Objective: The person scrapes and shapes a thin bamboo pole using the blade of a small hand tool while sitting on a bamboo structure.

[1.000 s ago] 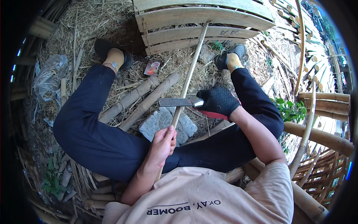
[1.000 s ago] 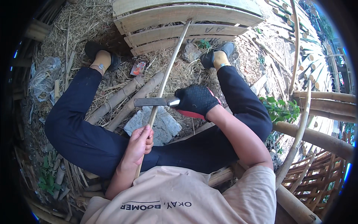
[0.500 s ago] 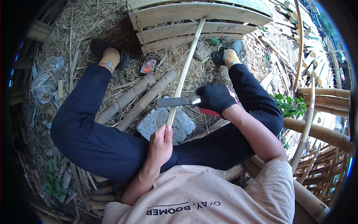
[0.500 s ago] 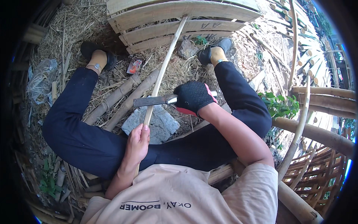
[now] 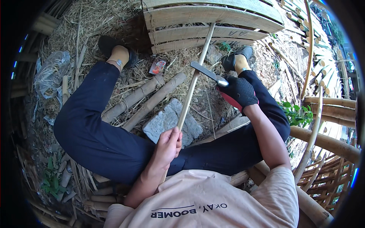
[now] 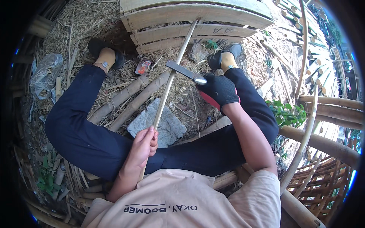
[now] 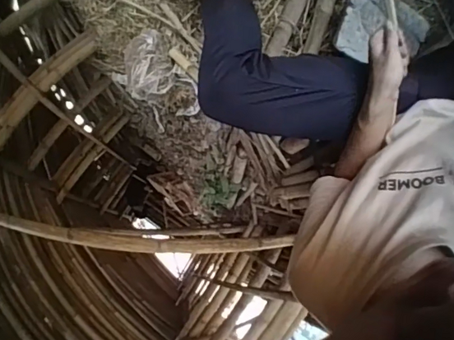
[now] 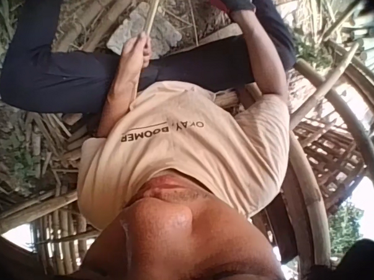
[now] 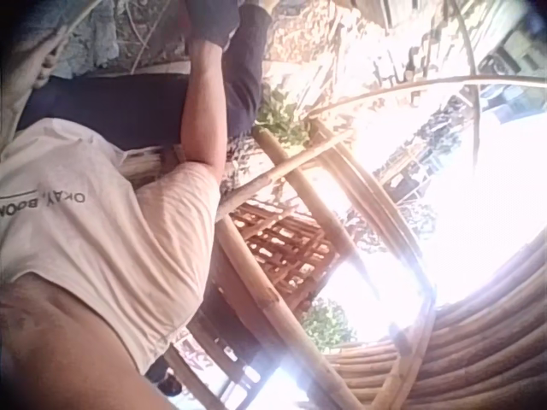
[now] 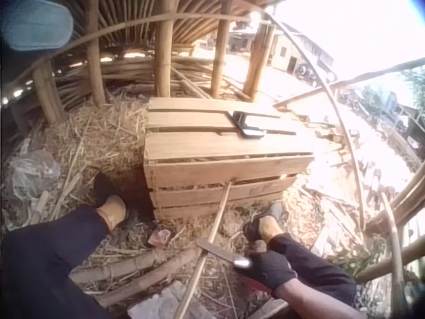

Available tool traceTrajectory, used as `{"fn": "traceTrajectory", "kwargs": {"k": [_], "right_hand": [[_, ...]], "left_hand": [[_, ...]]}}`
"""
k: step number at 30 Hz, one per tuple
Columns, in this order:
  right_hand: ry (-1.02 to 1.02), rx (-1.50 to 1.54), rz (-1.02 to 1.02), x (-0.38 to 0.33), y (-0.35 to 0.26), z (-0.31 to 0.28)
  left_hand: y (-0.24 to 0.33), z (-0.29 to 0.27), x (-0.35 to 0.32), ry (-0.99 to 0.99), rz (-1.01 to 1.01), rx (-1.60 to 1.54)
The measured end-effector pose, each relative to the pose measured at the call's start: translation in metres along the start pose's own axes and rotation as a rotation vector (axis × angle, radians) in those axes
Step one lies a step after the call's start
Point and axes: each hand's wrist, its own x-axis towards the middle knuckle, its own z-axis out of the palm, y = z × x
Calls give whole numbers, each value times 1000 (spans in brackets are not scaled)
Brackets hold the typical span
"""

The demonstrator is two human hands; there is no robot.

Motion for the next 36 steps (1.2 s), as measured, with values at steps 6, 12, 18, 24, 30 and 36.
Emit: {"fn": "traceTrajectory", "kwargs": {"k": [6, 12, 18, 24, 30, 36], "right_hand": [[-55, 140, -331, -33, -35, -3], [-255, 25, -320, -39, -44, 10], [-230, -22, -323, -29, -34, 16], [-104, -108, -90, 8, 9, 5], [-35, -73, -12, 15, 15, 7], [75, 61, -104, -3, -2, 8]], "left_hand": [[8, 0, -1, -35, -134, -153], [-2, 1, 2, 12, -37, 3], [-9, 2, 5, 36, 40, 72], [-4, 3, 0, 33, -7, 43], [3, 3, -1, -4, -45, -19], [9, -2, -2, -43, -96, -136]]}}
